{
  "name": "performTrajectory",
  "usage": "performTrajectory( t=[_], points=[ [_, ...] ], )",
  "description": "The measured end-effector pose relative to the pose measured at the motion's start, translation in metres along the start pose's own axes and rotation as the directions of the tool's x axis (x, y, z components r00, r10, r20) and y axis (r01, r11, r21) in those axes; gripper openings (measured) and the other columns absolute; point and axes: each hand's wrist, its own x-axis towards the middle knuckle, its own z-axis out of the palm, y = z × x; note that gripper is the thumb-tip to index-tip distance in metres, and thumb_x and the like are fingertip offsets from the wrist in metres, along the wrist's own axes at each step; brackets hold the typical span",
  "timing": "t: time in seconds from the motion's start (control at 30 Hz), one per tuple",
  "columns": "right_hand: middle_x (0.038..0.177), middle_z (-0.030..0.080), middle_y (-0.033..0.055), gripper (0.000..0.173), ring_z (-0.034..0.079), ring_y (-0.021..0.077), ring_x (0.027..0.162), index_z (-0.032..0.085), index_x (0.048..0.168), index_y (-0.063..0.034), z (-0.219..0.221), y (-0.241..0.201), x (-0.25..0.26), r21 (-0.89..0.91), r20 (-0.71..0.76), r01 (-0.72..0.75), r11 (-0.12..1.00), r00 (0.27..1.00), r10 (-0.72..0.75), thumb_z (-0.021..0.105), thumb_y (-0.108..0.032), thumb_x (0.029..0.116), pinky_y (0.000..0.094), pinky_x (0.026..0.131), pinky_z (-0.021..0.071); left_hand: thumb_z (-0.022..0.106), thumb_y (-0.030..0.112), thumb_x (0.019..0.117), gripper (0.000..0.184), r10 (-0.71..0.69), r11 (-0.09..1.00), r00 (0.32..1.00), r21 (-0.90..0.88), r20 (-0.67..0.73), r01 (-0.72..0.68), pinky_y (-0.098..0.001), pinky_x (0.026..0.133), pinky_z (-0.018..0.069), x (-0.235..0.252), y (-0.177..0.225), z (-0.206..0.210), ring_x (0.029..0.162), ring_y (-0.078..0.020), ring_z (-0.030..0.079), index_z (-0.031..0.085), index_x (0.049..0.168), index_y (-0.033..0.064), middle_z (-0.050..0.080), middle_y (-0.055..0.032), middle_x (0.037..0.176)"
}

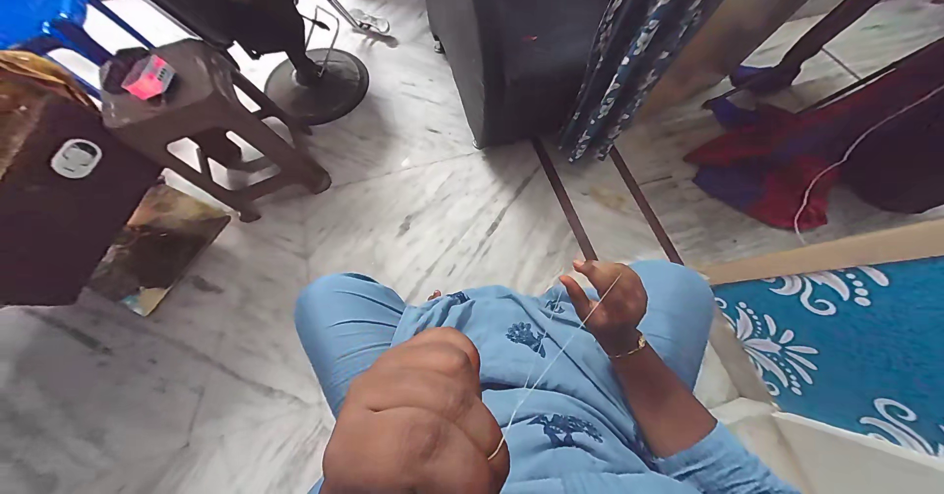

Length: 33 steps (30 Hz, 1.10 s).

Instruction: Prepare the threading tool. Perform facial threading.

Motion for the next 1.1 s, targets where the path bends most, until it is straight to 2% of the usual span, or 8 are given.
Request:
performTrajectory(
  t=[0.47,0.67,0.83,0.93,1.0,1.03,1.07,1.1],
  points=[
    [0.091,0.073,0.0112,0.028,0.066,0.0166,0.078,0.071,0.108,-0.0049,0.003,0.012,-0.007,0.101,0.026,-0.195,0.976,0.981,0.194,0.07,-0.032,0.0979,0.0284,0.073,0.0541,0.071,0.031,0.0969,0.024,-0.047,0.998,0.999,0.054,0.026,0.046,-0.023,0.068,0.0475,0.001,-0.004,-0.003,0.067,-0.0076,0.058,0.063,0.083,0.0131,0.061,0.0028,0.071],
    [0.085,0.069,0.0091,0.027,0.064,0.017,0.076,0.068,0.109,-0.0071,-0.004,0.019,-0.003,0.041,-0.025,-0.168,0.985,0.985,0.169,0.07,-0.032,0.0978,0.0277,0.072,0.0525,0.073,0.033,0.0961,0.026,-0.052,0.984,0.998,0.167,-0.019,0.055,-0.0227,0.065,0.0463,0.0,0.001,-0.011,0.065,-0.0069,0.057,0.062,0.081,0.0142,0.058,0.0043,0.067],
    [0.08,0.066,0.012,0.033,0.061,0.0174,0.073,0.07,0.113,-0.0029,-0.003,0.027,-0.006,0.042,-0.039,-0.204,0.978,0.978,0.205,0.072,-0.032,0.0962,0.0265,0.068,0.0501,0.075,0.032,0.0943,0.019,-0.108,0.953,0.978,0.262,-0.18,0.153,-0.0178,0.064,0.0473,-0.007,0.001,-0.017,0.069,-0.0011,0.06,0.065,0.087,0.0184,0.064,0.0092,0.076],
    [0.078,0.066,0.0113,0.03,0.061,0.02,0.071,0.07,0.111,-0.0053,-0.004,0.032,-0.004,-0.01,-0.041,-0.168,0.986,0.985,0.168,0.07,-0.033,0.0978,0.0303,0.068,0.0492,0.076,0.03,0.0941,0.011,-0.151,0.922,0.947,0.305,-0.282,0.238,-0.0153,0.071,0.0525,-0.019,-0.007,-0.029,0.079,0.0032,0.064,0.069,0.101,0.0244,0.069,0.0151,0.087],
    [0.075,0.067,0.0114,0.029,0.062,0.0227,0.069,0.075,0.109,-0.0065,-0.004,0.034,-0.001,-0.062,0.006,-0.173,0.983,0.985,0.173,0.067,-0.033,0.0991,0.0347,0.066,0.05,0.079,0.028,0.092,0.015,-0.178,0.808,0.907,0.469,-0.382,0.356,-0.0162,0.076,0.0572,-0.032,-0.024,-0.047,0.083,0.0041,0.066,0.07,0.104,0.0237,0.071,0.015,0.091],
    [0.075,0.069,0.012,0.029,0.063,0.0257,0.068,0.077,0.108,-0.0068,-0.003,0.034,-0.001,-0.078,0.068,-0.18,0.98,0.98,0.186,0.065,-0.032,0.0998,0.0397,0.066,0.051,0.08,0.025,0.0898,0.017,-0.2,0.689,0.876,0.573,-0.439,0.444,-0.0186,0.076,0.0583,-0.042,-0.038,-0.058,0.082,0.002,0.067,0.068,0.1,0.0169,0.07,0.0099,0.089],
    [0.078,0.073,0.0117,0.026,0.066,0.0276,0.069,0.079,0.105,-0.0083,-0.002,0.034,-0.001,-0.082,0.142,-0.187,0.979,0.97,0.197,0.065,-0.03,0.1,0.0438,0.066,0.0527,0.08,0.023,0.0886,0.022,-0.235,0.534,0.834,0.651,-0.499,0.54,-0.0252,0.076,0.0582,-0.052,-0.053,-0.069,0.08,-0.0042,0.068,0.069,0.099,0.0073,0.071,0.0003,0.088],
    [0.079,0.074,0.0107,0.024,0.067,0.0276,0.07,0.081,0.102,-0.0099,0.0,0.033,-0.001,-0.07,0.204,-0.185,0.98,0.959,0.196,0.064,-0.027,0.0997,0.045,0.067,0.0526,0.079,0.025,0.0887,0.025,-0.291,0.374,0.778,0.682,-0.557,0.629,-0.0343,0.076,0.0582,-0.062,-0.067,-0.079,0.081,-0.0117,0.069,0.071,0.1,0.0044,0.072,-0.0064,0.09]
  ],
)
